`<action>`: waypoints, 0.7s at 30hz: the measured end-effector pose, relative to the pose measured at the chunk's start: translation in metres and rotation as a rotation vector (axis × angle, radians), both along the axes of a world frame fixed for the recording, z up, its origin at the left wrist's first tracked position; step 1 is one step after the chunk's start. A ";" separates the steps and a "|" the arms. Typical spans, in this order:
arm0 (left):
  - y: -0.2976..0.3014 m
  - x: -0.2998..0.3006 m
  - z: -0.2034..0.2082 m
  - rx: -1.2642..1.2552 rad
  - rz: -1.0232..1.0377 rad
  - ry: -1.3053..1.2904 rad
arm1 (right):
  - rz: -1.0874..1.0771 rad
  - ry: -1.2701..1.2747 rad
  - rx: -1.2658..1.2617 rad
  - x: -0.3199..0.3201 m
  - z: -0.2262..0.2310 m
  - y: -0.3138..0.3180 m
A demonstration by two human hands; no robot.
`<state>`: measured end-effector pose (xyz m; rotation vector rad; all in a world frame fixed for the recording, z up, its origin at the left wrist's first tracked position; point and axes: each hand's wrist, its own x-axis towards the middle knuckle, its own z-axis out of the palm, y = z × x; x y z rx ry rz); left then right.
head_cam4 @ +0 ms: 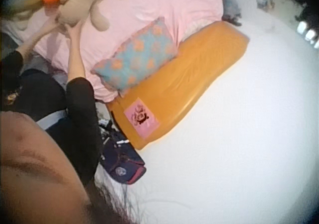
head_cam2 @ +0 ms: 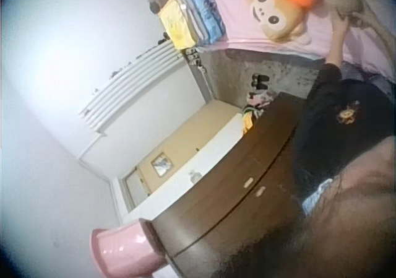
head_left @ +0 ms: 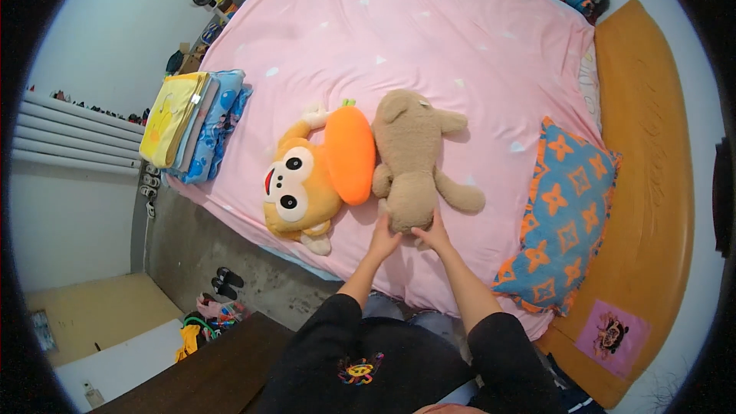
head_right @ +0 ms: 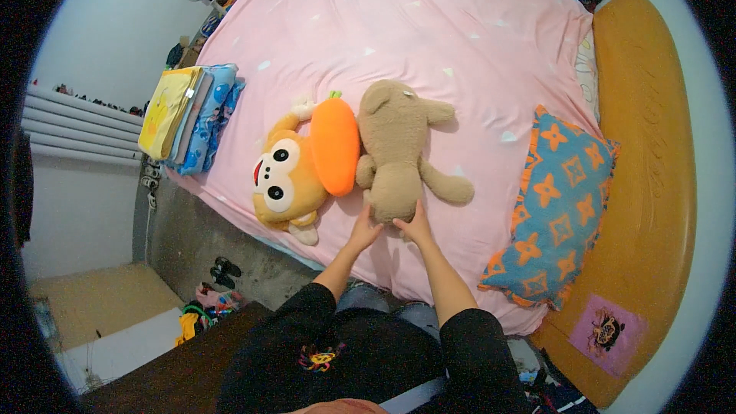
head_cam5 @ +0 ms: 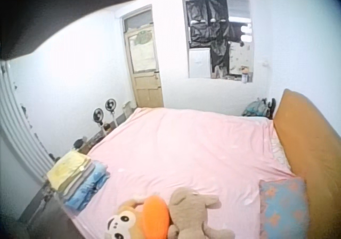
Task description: The person spreads a pink blanket over the bed, folds a yellow and blue comforter, and arranges a pillow and several stuffed animals including a monkey, a carrot, and a bear.
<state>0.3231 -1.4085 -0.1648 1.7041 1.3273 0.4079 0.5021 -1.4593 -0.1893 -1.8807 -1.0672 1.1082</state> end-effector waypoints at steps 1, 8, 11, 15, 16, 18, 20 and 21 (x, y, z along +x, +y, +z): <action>-0.004 0.011 -0.002 0.021 0.018 -0.068 | -0.077 0.015 0.017 0.002 -0.008 0.004; 0.005 0.016 -0.015 -0.212 0.030 -0.276 | -0.311 -0.009 -0.164 -0.016 0.026 0.040; -0.003 0.029 0.009 -0.148 -0.084 -0.251 | -0.247 -0.229 -0.354 0.000 0.039 0.032; -0.024 0.051 0.056 -0.142 -0.282 -0.333 | -0.245 -0.264 -0.293 0.028 0.044 0.002; -0.032 0.051 0.066 -0.078 -0.366 -0.242 | -0.225 -0.232 -0.247 0.030 0.049 -0.007; -0.039 0.049 0.090 -0.052 -0.369 -0.286 | -0.234 -0.179 -0.240 0.044 0.065 -0.027; -0.046 0.034 0.102 -0.102 -0.322 -0.285 | -0.236 -0.114 -0.230 0.050 0.085 -0.048; -0.048 0.034 0.111 -0.145 -0.295 -0.419 | -0.210 -0.094 -0.188 0.061 0.095 -0.056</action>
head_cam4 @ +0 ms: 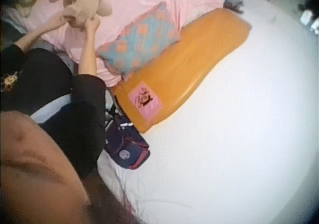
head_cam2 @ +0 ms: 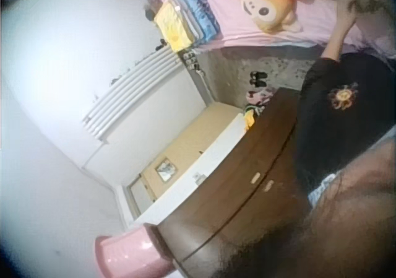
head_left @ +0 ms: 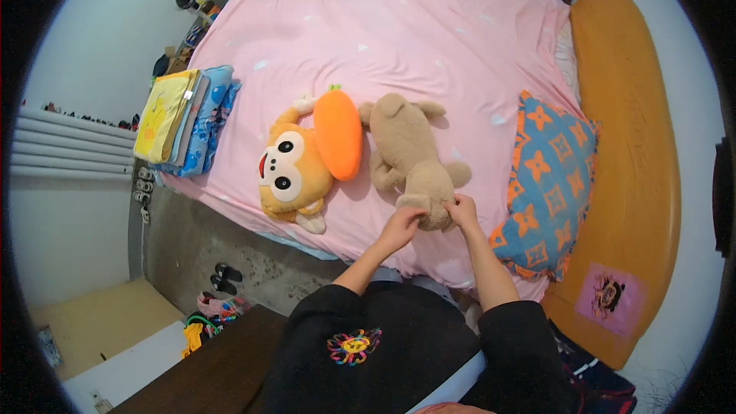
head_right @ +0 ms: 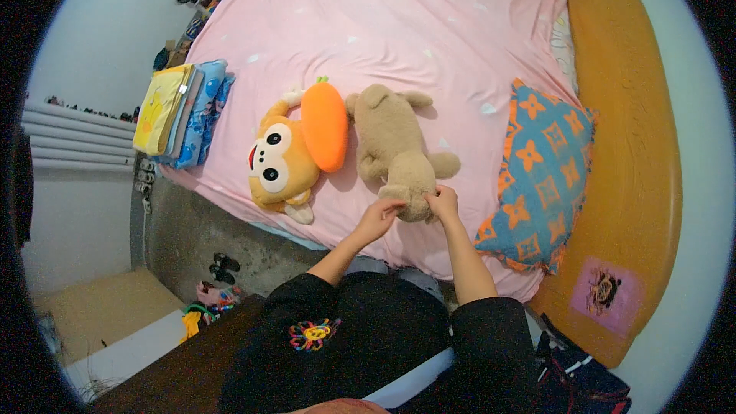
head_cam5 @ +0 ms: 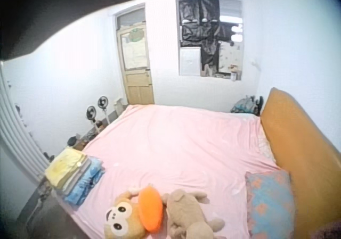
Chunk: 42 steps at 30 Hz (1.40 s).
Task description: The person spreads a pink blanket over the bed, folds a yellow and blue comforter, and arranges a pillow and several stuffed animals including a monkey, a carrot, and a bear.
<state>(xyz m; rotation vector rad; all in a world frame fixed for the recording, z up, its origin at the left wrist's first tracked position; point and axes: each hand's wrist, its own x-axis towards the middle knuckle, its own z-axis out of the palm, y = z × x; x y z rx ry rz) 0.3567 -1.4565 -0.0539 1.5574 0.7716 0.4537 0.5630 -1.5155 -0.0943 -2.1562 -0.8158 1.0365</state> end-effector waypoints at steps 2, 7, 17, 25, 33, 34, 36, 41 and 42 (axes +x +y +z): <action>-0.004 -0.007 0.022 0.154 0.013 0.002 | 0.057 -0.104 0.107 0.022 0.020 -0.021; 0.002 -0.003 0.074 0.510 0.060 0.064 | 0.210 -0.423 0.181 0.025 0.103 -0.056; -0.058 0.067 0.079 0.913 -0.378 0.203 | 0.481 -0.719 0.301 -0.006 0.168 -0.122; -0.054 0.076 0.059 0.696 -0.535 0.065 | 0.397 -0.569 0.229 0.006 0.184 -0.144; -0.005 0.064 0.116 0.368 -0.589 0.068 | 0.596 -0.545 0.004 0.009 0.233 -0.157; 0.000 0.065 0.129 0.419 -0.616 0.056 | 0.598 -0.545 0.005 0.008 0.239 -0.156; 0.005 0.066 0.143 0.319 -0.615 0.059 | 0.463 -0.199 0.120 0.006 0.251 -0.151; 0.019 0.059 0.137 -0.060 -0.522 -0.023 | 0.250 -0.087 0.223 0.002 0.225 -0.138; 0.030 0.056 0.128 -0.134 -0.576 -0.014 | 0.181 -0.087 0.235 0.000 0.217 -0.132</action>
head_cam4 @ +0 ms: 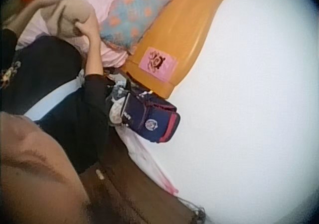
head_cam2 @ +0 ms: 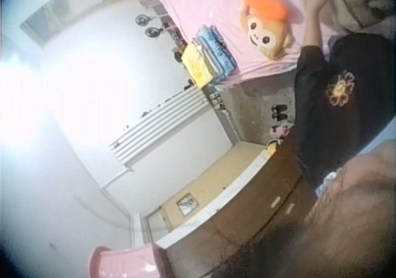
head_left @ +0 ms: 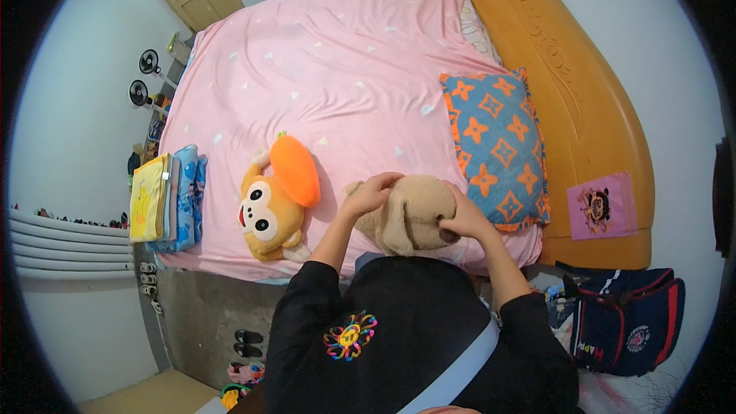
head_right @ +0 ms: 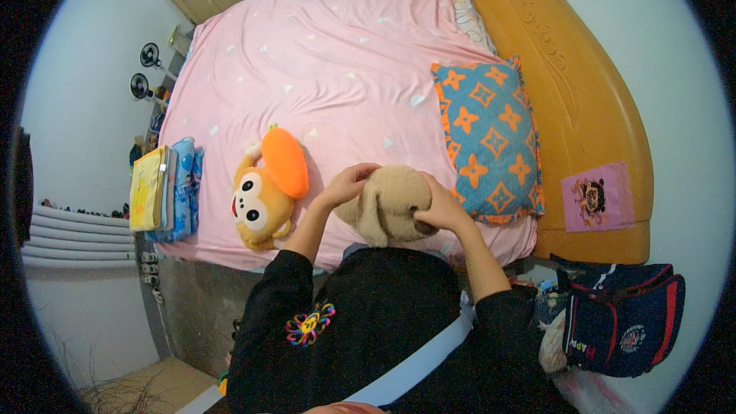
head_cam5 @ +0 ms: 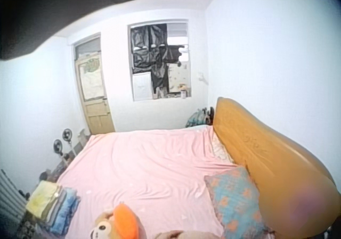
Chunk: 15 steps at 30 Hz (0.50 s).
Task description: The person spreads a pink blanket over the bed, folds a yellow and blue comforter, and arranges a pillow and several stuffed animals including a monkey, a carrot, and a bear.
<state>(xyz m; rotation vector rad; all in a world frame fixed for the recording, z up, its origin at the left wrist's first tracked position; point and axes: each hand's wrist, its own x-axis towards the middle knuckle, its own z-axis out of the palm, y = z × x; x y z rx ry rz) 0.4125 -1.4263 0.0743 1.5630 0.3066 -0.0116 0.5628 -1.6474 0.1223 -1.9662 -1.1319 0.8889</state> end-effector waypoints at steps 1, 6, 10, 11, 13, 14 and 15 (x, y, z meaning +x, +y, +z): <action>0.005 -0.007 -0.010 0.003 0.006 0.002 | 0.006 0.002 0.003 -0.005 -0.008 0.005; -0.032 -0.004 -0.005 0.281 0.054 0.002 | -0.324 -0.062 0.001 0.001 -0.076 -0.001; -0.044 -0.019 -0.032 0.525 0.211 -0.082 | -0.270 -0.082 0.184 -0.014 -0.061 0.009; -0.044 -0.021 -0.042 0.425 0.303 -0.029 | -0.149 -0.090 0.257 -0.017 -0.058 0.009; -0.042 -0.028 -0.058 0.401 0.308 -0.086 | -0.014 -0.127 0.176 -0.026 -0.048 0.005; -0.042 -0.032 -0.067 0.279 0.334 -0.089 | -0.021 -0.173 0.147 -0.029 -0.049 0.002; -0.047 -0.028 -0.067 0.148 0.349 -0.094 | -0.037 -0.224 0.109 -0.027 -0.052 -0.004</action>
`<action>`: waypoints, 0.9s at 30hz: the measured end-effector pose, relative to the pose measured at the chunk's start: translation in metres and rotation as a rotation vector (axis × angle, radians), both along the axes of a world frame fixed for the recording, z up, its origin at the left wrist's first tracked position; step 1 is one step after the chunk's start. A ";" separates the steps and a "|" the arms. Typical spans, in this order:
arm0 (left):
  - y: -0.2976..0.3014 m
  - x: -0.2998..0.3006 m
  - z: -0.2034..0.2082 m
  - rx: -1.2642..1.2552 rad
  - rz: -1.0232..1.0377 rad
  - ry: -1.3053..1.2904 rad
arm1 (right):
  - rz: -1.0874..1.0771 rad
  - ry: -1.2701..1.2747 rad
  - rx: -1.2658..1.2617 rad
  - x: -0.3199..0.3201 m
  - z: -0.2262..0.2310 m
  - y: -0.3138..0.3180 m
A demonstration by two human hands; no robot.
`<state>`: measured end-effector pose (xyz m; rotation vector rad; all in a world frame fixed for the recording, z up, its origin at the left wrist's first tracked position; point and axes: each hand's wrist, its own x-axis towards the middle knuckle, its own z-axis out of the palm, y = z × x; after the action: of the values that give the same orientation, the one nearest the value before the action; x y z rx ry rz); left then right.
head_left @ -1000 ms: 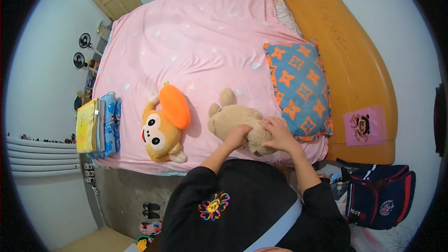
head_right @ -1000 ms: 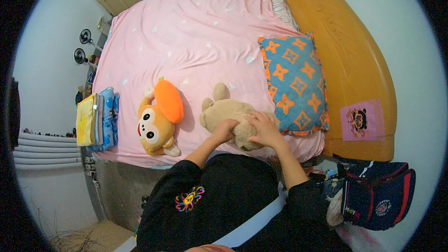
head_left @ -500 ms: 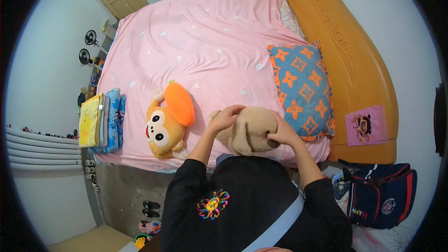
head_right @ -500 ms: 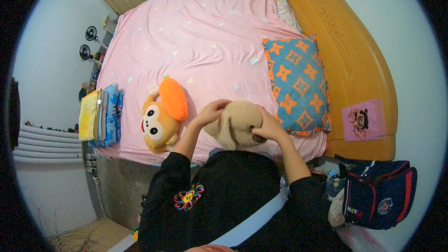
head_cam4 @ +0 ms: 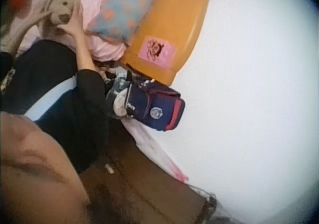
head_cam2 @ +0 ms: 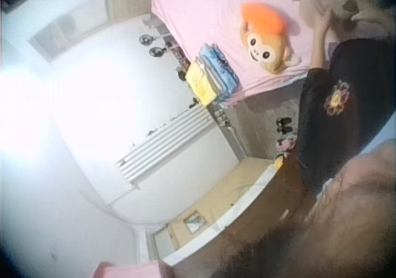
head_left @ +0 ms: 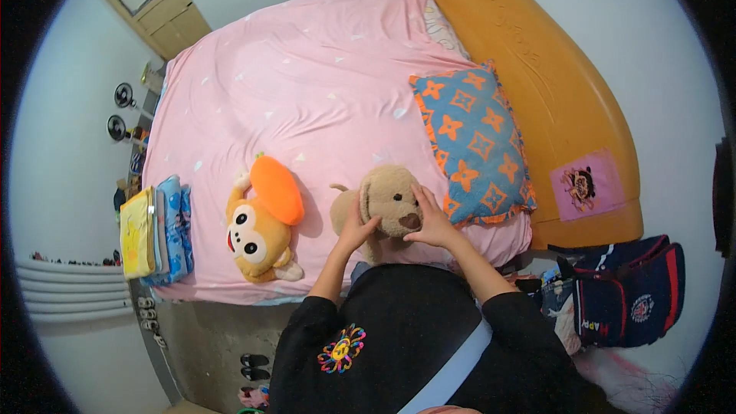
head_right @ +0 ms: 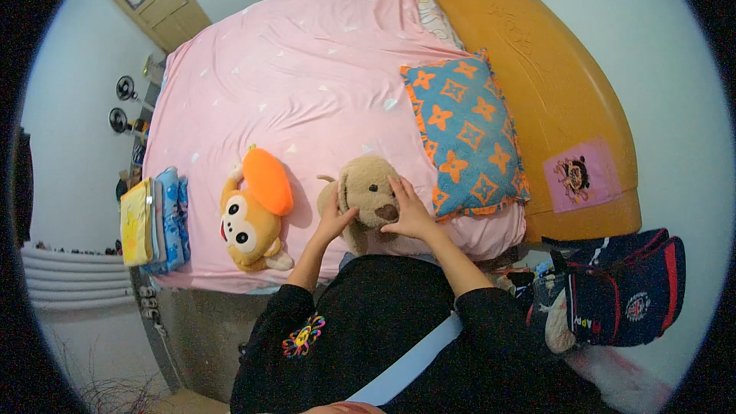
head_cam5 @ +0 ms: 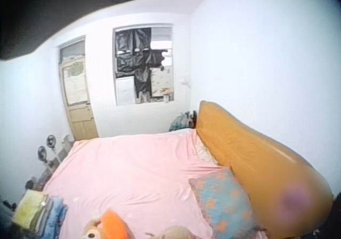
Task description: The person spreads a pink blanket over the bed, folds a yellow and blue comforter, and arranges a pillow and several stuffed animals including a monkey, a carrot, and a bear.
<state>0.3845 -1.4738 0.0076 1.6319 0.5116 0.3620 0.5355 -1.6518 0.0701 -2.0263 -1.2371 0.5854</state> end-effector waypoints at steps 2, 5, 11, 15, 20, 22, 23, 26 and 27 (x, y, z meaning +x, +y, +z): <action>-0.008 0.006 0.001 -0.022 -0.046 -0.019 | -0.085 -0.034 0.030 0.002 -0.010 -0.002; -0.018 0.015 0.007 -0.087 -0.056 0.082 | -0.188 -0.022 0.019 0.002 -0.012 -0.006; -0.019 0.026 0.026 -0.047 -0.024 0.056 | -0.285 0.061 0.079 0.013 0.019 -0.005; -0.043 0.046 0.063 0.294 -0.023 0.014 | -0.366 0.081 0.181 0.023 0.026 -0.019; -0.055 0.061 0.070 0.493 0.158 -0.014 | -0.308 0.164 0.210 0.033 0.036 -0.010; -0.052 0.077 0.047 0.527 0.164 -0.059 | -0.316 0.133 0.231 0.043 0.012 -0.015; -0.046 0.078 0.030 0.513 0.105 0.061 | -0.320 0.152 0.201 0.045 -0.002 -0.015; -0.057 0.105 0.035 0.611 0.009 0.269 | -0.370 0.167 0.174 0.059 -0.042 -0.035; -0.058 0.110 0.025 0.555 -0.058 0.309 | -0.404 0.204 0.138 0.062 -0.045 -0.040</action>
<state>0.4949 -1.5319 0.0331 2.2566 0.6298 0.2167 0.5976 -1.6917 0.0251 -1.9696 -0.7016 0.4804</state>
